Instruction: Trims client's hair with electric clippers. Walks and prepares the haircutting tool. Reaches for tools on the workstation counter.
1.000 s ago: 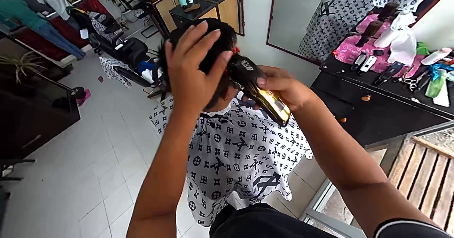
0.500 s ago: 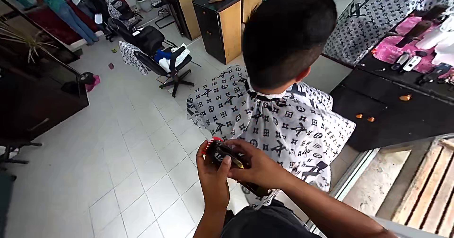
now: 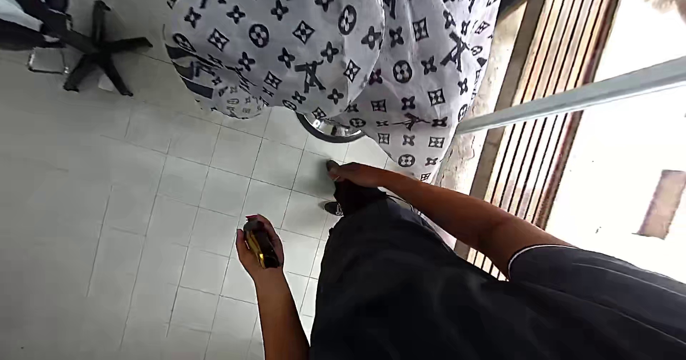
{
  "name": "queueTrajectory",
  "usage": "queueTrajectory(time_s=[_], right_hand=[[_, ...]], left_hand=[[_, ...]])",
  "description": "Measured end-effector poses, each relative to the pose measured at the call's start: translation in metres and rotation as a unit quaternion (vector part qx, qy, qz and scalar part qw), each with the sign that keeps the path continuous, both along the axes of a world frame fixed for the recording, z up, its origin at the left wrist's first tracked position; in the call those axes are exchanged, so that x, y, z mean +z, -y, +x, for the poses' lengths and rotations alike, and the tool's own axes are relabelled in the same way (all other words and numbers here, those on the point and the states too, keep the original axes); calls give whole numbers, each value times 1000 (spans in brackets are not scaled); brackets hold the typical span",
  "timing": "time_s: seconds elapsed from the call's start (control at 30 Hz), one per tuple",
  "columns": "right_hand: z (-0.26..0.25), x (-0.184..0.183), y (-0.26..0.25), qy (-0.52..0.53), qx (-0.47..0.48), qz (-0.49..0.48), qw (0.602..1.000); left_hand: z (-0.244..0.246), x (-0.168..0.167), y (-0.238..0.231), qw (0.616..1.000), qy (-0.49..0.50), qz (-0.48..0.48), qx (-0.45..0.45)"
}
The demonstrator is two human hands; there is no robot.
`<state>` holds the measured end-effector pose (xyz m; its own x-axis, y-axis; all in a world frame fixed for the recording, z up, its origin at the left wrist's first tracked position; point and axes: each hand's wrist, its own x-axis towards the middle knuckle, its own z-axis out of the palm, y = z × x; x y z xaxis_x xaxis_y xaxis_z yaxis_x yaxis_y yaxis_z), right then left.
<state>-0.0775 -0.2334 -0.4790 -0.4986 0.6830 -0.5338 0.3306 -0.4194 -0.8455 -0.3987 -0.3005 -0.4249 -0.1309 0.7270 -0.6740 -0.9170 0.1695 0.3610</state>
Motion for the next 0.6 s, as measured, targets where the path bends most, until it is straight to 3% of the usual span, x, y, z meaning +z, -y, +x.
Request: queueTrajectory(time_s=[0.1,0.17,0.23,0.33,0.43,0.6], right_hand=[[42,-93,34,164,-58,-112,978],[34,-114,56,195,-45,-228,953],[9,-94,52,191,-30,-263,945],[-21,-38,35,222,13,-134,966],[-33,5,15,170,13,5,985],[-76,-6,-19,152,132,23,979]], left_hand=[[-42,2,-22,999,-6,-1,-31],[-66,9,-40,998,-22,-4,-53],[-85,18,-63,996,-46,-18,-71],[-112,37,-85,992,-70,-51,-89],[-128,45,-112,989,-92,-60,-97],[-165,37,-153,989,-47,-53,-128]])
